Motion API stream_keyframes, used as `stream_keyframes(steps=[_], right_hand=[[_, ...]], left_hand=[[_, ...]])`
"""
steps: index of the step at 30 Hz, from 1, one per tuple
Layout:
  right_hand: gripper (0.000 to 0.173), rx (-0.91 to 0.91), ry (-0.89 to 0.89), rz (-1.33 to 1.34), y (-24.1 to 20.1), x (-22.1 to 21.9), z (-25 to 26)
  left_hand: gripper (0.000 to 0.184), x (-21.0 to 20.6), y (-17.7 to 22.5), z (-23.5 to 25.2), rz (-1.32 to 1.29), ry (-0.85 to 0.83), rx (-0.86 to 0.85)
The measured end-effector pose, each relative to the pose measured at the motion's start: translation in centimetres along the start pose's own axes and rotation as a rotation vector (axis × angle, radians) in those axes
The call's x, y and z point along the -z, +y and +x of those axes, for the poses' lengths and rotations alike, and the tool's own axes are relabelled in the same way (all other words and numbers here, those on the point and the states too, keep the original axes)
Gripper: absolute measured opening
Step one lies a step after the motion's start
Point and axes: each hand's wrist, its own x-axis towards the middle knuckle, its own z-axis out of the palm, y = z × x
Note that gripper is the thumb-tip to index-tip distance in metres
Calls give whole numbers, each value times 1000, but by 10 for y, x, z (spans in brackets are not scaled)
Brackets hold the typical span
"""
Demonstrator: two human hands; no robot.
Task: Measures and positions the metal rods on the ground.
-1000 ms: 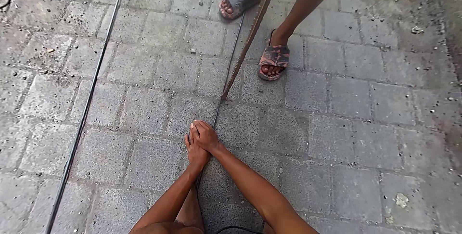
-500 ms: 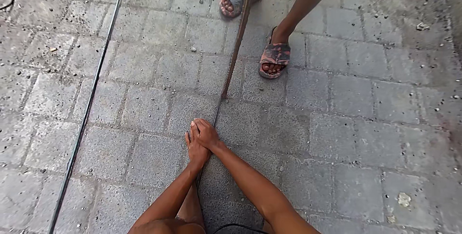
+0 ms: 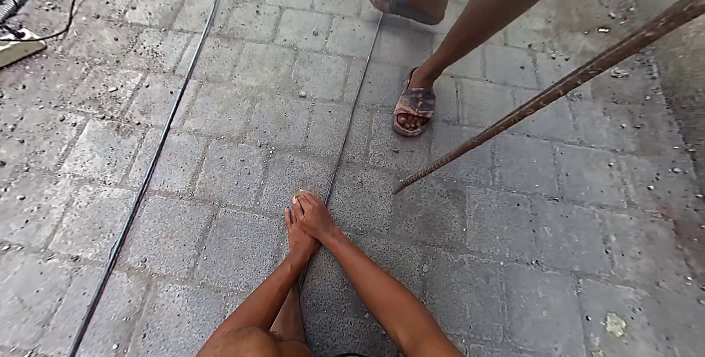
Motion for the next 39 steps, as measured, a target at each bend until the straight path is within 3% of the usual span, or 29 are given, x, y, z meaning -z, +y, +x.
stream_keyframes(steps=[7,13,17,20,26,29,33,39], right_hand=[[39,-123,145,73,-3,36,-11],[35,-237,267,79,3,83,-1],[35,-220,281,73,6,91,12],[36,-226,186,59,-10,91,5],[40,-164,-33,160,-41,73,2],[40,-163,-120,165,-45,60,2],[41,-194,-227,144,-47,45,4],[42,-185,-380,81,-66,40,18]], left_hand=[[78,4,-3,1,-190,74,-11],[43,6,-25,26,-367,164,4],[43,40,-72,51,-382,358,217],[60,58,-105,20,-343,338,313],[65,34,-168,-79,-323,428,438],[67,45,-163,-126,-356,385,468],[62,44,-140,-174,-381,122,494],[40,48,-137,-173,-384,-22,465]])
